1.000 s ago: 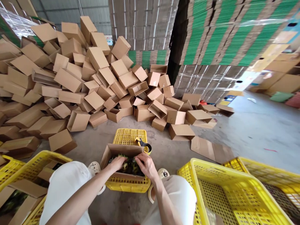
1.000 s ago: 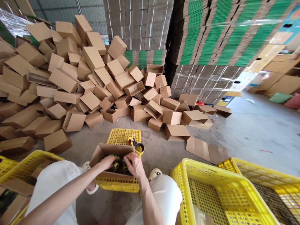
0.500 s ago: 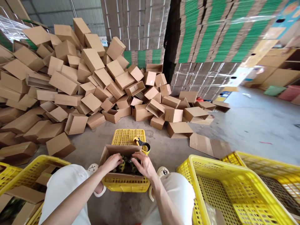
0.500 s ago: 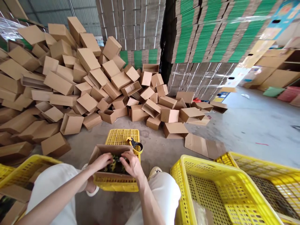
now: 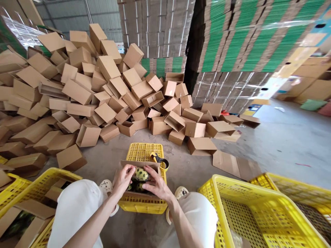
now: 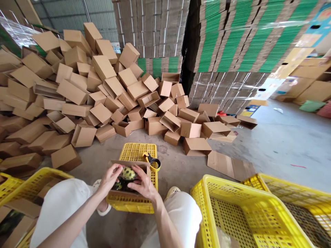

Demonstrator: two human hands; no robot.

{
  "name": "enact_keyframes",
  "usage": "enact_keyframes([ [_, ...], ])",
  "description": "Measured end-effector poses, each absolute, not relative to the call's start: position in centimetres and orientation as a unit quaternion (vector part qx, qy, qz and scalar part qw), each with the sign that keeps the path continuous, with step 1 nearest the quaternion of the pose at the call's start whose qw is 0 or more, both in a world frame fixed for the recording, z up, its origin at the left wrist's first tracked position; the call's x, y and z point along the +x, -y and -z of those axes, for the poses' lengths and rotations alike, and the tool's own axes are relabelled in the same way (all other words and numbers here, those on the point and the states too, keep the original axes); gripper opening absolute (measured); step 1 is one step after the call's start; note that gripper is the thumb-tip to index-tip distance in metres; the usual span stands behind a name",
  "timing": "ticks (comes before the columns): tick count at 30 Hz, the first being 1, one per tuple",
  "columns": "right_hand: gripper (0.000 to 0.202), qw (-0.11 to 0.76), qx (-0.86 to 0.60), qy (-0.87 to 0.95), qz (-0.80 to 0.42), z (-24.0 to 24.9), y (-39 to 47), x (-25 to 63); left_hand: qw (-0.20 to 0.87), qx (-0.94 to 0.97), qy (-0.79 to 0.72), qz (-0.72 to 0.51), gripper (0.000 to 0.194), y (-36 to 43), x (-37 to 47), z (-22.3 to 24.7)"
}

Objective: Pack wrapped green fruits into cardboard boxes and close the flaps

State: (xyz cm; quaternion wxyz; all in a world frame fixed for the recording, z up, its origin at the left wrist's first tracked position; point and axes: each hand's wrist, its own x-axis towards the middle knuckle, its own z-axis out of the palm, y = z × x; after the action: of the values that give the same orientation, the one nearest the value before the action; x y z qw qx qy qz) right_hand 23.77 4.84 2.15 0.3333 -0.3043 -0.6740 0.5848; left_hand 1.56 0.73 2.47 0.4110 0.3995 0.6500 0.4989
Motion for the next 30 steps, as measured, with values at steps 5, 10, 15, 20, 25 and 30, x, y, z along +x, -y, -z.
enact_keyframes([
  [5, 0.05, 0.345, -0.322, 0.629, -0.618, -3.2, -5.0, 24.3, 0.493, 0.378, -0.613, -0.488, 0.065, 0.3, 2.7, -2.5],
  [10, 0.057, 0.344, -0.329, 0.584, -0.657, -3.9, -4.9, 24.0, 0.592, 0.335, -0.519, -0.517, 0.065, 1.1, 3.7, -3.7],
  [15, 0.059, 0.378, -0.35, 0.641, -0.569, -4.5, -5.1, 24.1, 0.57, 0.308, -0.533, -0.544, 0.056, 1.1, 4.8, -4.2],
  [20, 0.058, 0.389, -0.368, 0.631, -0.561, -4.1, -5.4, 24.5, 0.543, 0.326, -0.574, -0.519, 0.056, 1.0, 5.1, -4.6],
  [25, 0.061, 0.4, -0.398, 0.589, -0.578, -3.1, -5.4, 24.3, 0.539, 0.32, -0.577, -0.523, 0.057, 1.0, 5.6, -4.3],
  [30, 0.061, 0.412, -0.42, 0.595, -0.547, -3.1, -5.5, 24.2, 0.451, 0.33, -0.629, -0.541, 0.056, 0.6, 5.8, -3.0],
])
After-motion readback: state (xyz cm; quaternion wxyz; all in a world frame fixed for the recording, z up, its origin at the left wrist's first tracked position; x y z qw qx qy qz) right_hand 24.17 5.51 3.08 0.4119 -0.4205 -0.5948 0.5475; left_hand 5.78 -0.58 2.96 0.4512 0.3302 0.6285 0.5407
